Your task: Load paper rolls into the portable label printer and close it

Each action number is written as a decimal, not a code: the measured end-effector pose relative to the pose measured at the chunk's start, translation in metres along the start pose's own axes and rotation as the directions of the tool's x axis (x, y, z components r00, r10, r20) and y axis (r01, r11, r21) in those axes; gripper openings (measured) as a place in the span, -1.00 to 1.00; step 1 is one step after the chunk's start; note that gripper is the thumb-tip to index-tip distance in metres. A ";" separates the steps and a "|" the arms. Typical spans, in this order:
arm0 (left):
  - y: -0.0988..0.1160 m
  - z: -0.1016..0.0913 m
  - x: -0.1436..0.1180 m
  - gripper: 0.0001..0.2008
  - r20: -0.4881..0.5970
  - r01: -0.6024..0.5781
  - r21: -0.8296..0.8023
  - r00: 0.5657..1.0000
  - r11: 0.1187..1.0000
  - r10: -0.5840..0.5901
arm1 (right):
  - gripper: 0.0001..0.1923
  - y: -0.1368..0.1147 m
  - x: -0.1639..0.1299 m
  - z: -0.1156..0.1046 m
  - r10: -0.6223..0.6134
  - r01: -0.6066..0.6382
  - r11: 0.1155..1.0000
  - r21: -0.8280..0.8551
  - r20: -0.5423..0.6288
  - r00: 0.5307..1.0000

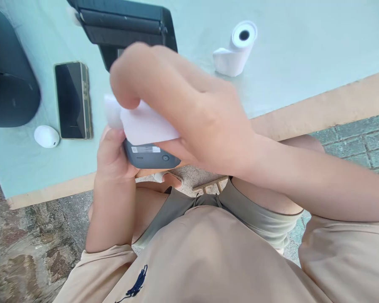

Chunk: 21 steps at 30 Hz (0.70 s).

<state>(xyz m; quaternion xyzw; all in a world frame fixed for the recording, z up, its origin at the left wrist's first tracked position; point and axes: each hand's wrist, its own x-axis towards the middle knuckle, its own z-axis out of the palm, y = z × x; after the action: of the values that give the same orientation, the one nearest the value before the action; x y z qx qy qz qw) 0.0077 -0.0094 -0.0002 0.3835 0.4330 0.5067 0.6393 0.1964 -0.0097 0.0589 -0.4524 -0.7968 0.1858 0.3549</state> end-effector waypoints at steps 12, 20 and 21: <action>0.009 -0.003 -0.006 -0.70 0.122 0.101 -0.030 0.988 0.994 -0.097 | -0.71 0.016 0.007 0.030 -0.041 0.023 0.876 -0.481 -0.028 0.999; 0.004 -0.003 -0.002 -0.71 0.141 0.074 -0.130 0.989 0.989 -0.056 | -0.87 0.021 -0.003 0.018 -0.377 0.347 0.814 -0.466 0.032 0.926; 0.003 -0.004 -0.001 -0.67 0.156 0.069 -0.141 0.987 0.988 -0.047 | -0.90 0.020 -0.005 0.019 -0.438 0.410 0.795 -0.447 0.045 0.898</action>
<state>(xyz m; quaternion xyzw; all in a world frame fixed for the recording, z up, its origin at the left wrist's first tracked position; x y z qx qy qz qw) 0.0025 -0.0094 0.0012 0.3603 0.3557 0.4874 0.7114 0.1957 -0.0036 0.0317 -0.3370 -0.8874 -0.0998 0.2982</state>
